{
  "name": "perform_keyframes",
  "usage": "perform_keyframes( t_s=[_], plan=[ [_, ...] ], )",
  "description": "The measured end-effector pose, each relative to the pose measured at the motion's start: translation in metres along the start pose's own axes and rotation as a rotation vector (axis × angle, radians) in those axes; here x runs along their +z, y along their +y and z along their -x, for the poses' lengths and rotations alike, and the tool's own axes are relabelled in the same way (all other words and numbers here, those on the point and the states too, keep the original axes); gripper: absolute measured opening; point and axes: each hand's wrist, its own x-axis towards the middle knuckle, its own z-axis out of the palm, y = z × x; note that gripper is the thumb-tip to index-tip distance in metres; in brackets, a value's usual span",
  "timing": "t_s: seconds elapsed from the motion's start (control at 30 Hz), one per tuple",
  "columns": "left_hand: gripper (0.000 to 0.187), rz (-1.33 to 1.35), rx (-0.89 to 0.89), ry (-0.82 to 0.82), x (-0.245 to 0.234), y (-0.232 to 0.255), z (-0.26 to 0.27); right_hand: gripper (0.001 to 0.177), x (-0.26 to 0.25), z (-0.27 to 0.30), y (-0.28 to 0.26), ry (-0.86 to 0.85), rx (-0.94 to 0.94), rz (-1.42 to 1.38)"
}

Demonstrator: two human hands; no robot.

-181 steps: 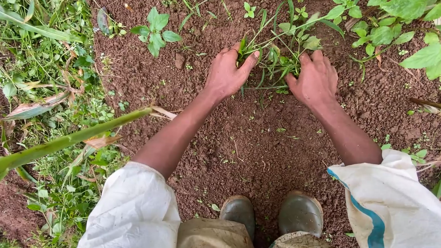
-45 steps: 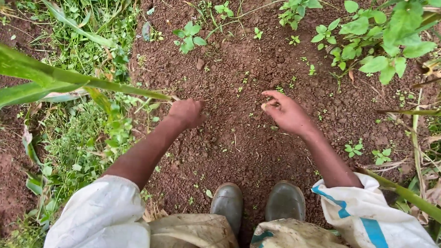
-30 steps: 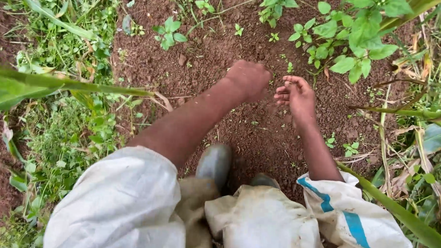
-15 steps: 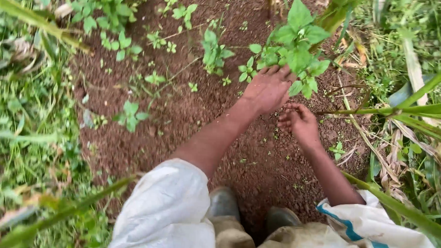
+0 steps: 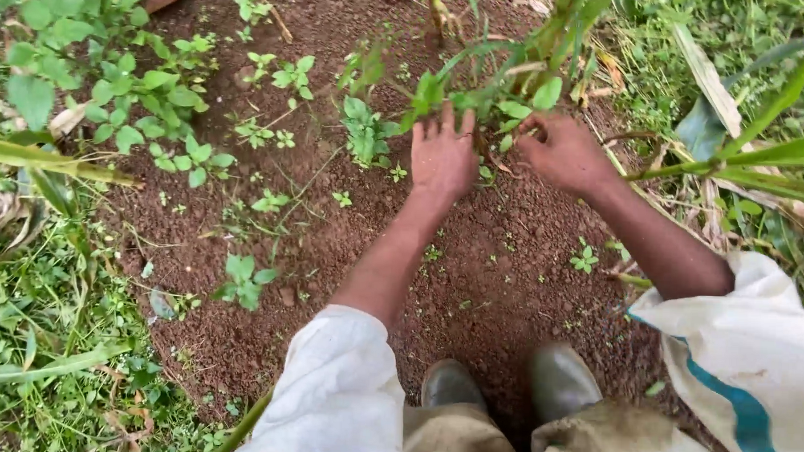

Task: The person squats in a garden and uses their hands to pull small weeds and grass from the soil around the base of larger plants. They gather the removed vegetation into a pile in their hands and continue clearing the area.

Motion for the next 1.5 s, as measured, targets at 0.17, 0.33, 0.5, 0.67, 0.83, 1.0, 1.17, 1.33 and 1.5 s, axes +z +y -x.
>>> perform_keyframes(
  t_s=[0.17, 0.33, 0.5, 0.67, 0.83, 1.0, 1.17, 1.33, 1.5],
  plan=[
    [0.051, 0.003, 0.051, 0.058, 0.071, -0.018, -0.025, 0.029, 0.014, 0.012, 0.03, -0.025, 0.093, 0.056],
    [0.036, -0.081, 0.032, 0.183, 0.114, -0.039, -0.026, 0.043, 0.078, -0.024, 0.098, -0.073, 0.2, -0.06],
    [0.033, 0.232, -0.057, -0.052, 0.183, -0.064, -0.018, 0.054, 0.067, -0.016, 0.033, -0.031, 0.006, -0.033],
    [0.044, 0.337, -0.043, -0.057, 0.101, -0.058, 0.013, 0.048, 0.117, -0.064, 0.076, -0.049, -0.326, 0.11],
    [0.049, 0.51, 0.024, -0.071, 0.036, -0.057, 0.043, 0.036, 0.162, -0.102, 0.11, 0.032, -0.482, 0.171],
    [0.041, 0.521, 0.117, 0.053, 0.028, -0.064, 0.05, 0.026, 0.192, -0.13, 0.143, 0.445, -0.746, 0.114],
    [0.039, 0.621, 0.103, 0.082, 0.022, -0.067, 0.057, 0.022, 0.18, -0.134, 0.131, 0.094, -0.344, -0.186],
    [0.031, 0.517, 0.117, 0.109, 0.056, -0.074, 0.049, 0.027, 0.191, -0.139, 0.135, 0.08, -0.257, -0.266],
    [0.024, 0.517, 0.019, 0.013, 0.055, -0.073, 0.057, 0.026, 0.163, -0.091, 0.087, 0.075, -0.121, -0.321]
  ],
)
